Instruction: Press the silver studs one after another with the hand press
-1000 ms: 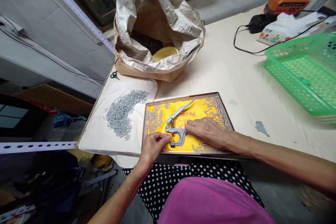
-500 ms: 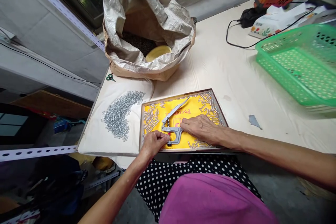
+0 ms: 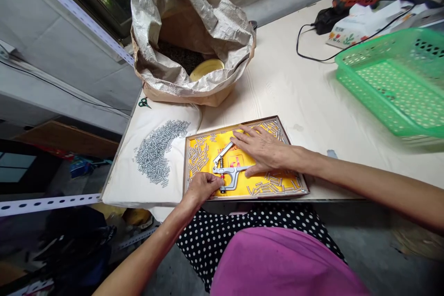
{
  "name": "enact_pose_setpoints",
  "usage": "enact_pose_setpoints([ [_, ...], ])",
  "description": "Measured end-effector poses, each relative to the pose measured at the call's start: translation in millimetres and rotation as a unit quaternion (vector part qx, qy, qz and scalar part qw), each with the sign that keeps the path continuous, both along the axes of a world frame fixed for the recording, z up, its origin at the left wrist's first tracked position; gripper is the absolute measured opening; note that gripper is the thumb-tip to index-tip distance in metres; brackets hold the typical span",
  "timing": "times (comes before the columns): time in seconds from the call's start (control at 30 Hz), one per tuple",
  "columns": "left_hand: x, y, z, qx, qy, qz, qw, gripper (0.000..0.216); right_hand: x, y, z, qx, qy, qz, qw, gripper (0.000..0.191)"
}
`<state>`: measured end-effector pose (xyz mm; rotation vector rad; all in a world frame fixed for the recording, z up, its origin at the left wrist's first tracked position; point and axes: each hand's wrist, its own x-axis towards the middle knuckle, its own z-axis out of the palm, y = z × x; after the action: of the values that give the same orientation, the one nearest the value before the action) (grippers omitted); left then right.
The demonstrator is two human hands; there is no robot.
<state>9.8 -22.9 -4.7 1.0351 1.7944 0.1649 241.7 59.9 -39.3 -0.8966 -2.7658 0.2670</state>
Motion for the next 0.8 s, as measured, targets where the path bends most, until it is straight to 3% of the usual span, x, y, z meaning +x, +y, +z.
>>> enact_pose_setpoints([
  [0.17, -2, 2, -1.7, 0.005, 0.013, -0.012, 1.000, 0.026, -7, 6, 5.1, -0.036, -0.047, 0.003, 0.998, 0.083],
  [0.27, -4, -3, -3.1, 0.006, 0.045, -0.047, 0.998, 0.030, -5, 0, 5.3, -0.028, -0.037, 0.008, 0.999, 0.075],
  [0.33, -2, -10, -2.9, 0.050, 0.094, -0.082, 0.991, 0.030, -2, -6, 2.4, -0.024, -0.014, 0.014, 1.000, 0.070],
  [0.43, 9, -17, -3.1, 0.247, 0.187, -0.154, 0.938, 0.019, 0, -13, -3.6, -0.022, 0.024, 0.019, 0.999, 0.071],
  [0.53, 25, -7, -6.6, 0.391, 0.224, -0.267, 0.852, 0.044, 1, -18, -6.9, -0.023, 0.039, 0.011, 0.999, 0.076],
  [0.6, 33, 8, -9.8, 0.399, 0.216, -0.344, 0.822, 0.056, 2, -19, -6.2, -0.024, 0.035, 0.003, 0.999, 0.079],
  [0.7, 36, 28, -12.1, 0.365, 0.196, -0.419, 0.808, 0.061, 5, -18, -2.3, -0.014, 0.007, -0.020, 1.000, 0.076],
  [0.8, 35, 32, -12.6, 0.361, 0.202, -0.438, 0.799, 0.051, 7, -20, -0.4, -0.003, -0.024, -0.031, 0.999, 0.045],
])
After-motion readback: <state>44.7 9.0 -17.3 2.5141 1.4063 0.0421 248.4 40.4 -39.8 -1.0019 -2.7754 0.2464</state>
